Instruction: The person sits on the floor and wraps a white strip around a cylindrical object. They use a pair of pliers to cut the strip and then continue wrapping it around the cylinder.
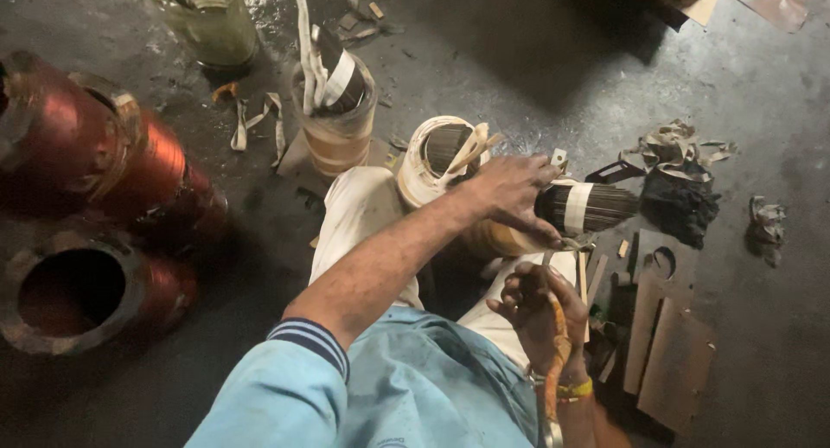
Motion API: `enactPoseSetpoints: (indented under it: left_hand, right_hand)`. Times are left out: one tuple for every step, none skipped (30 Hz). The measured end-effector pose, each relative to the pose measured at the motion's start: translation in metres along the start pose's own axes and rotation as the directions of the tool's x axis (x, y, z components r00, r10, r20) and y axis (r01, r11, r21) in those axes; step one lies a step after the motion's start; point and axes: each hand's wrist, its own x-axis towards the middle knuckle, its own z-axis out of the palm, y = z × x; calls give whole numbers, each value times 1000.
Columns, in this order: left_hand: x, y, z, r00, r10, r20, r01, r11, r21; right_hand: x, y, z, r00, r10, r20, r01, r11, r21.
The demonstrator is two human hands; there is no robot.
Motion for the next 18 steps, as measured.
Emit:
enactPoseSetpoints:
  left_hand:
    - [2,0,0,1000,1,0,-1,1000,-16]
    - [4,0,0,1000,2,1,-2,1000,-31]
    - [4,-1,-1,1000,7,7,-6,999,-51]
    - [4,-2,-2,999,31,-26,-32,998,-55]
    - [2,-2,-3,997,65,-50,-68,995,-67]
    - [1,-3,-4,992,99,-76,-105,991,-78]
    - [2,-3,-5,996,88,-22,-89,994,-59]
    - [2,-3,-6,997,77,31,-76,996,-37]
    - [5,0,-7,998,50,40,-49,998,-41]
    - [7,1,-9,998,24,50,-22,999,-43]
    - [6,-2,-10,998,28,57,-25,998,-61]
    - [6,-2,-8,997,33,64,-28,997,-78]
    - [6,-1,-9,996,21,86,-18,999,-32]
    - [6,1,-9,994,8,106,-10,1000,15]
    - [6,3,-11,992,-14,122,5,997,72]
    - [6,5,-13,991,-7,130,1,999,45]
    - [6,6,-17,991,-7,135,5,1000,22]
    - [6,7,-21,990,-8,139,8,1000,-1]
  right_hand:
    - [3,-2,1,999,5,38,-6,1000,29]
    - [4,-4,2,1000,-3,-5,3,1000,-12]
    - [4,-4,3,998,-16,-54,13,999,-50]
    - [5,-5,2,994,-30,-103,21,996,-88]
    - [3,-3,0,993,-58,-105,44,990,-132]
    - [5,1,-2,991,-86,-107,66,982,-177]
    - [3,4,-7,985,-124,-123,94,970,-223]
    - [3,7,-11,979,-123,-162,76,959,-272]
    - [4,8,-16,971,-132,-199,63,946,-318]
    - [8,14,-20,952,-231,-200,105,862,-496]
    - [14,24,-25,930,-317,-185,122,743,-658]
    - [18,35,-30,919,-331,-214,131,769,-626]
    - [22,46,-33,913,-336,-233,141,794,-591]
    - [22,52,-36,906,-361,-220,166,782,-601]
    - [25,58,-38,903,-381,-197,192,770,-608]
    - [25,63,-39,900,-400,-174,217,758,-615]
    - [27,66,-40,896,-409,-171,222,747,-627]
    - [27,67,-40,893,-419,-167,226,736,-639]
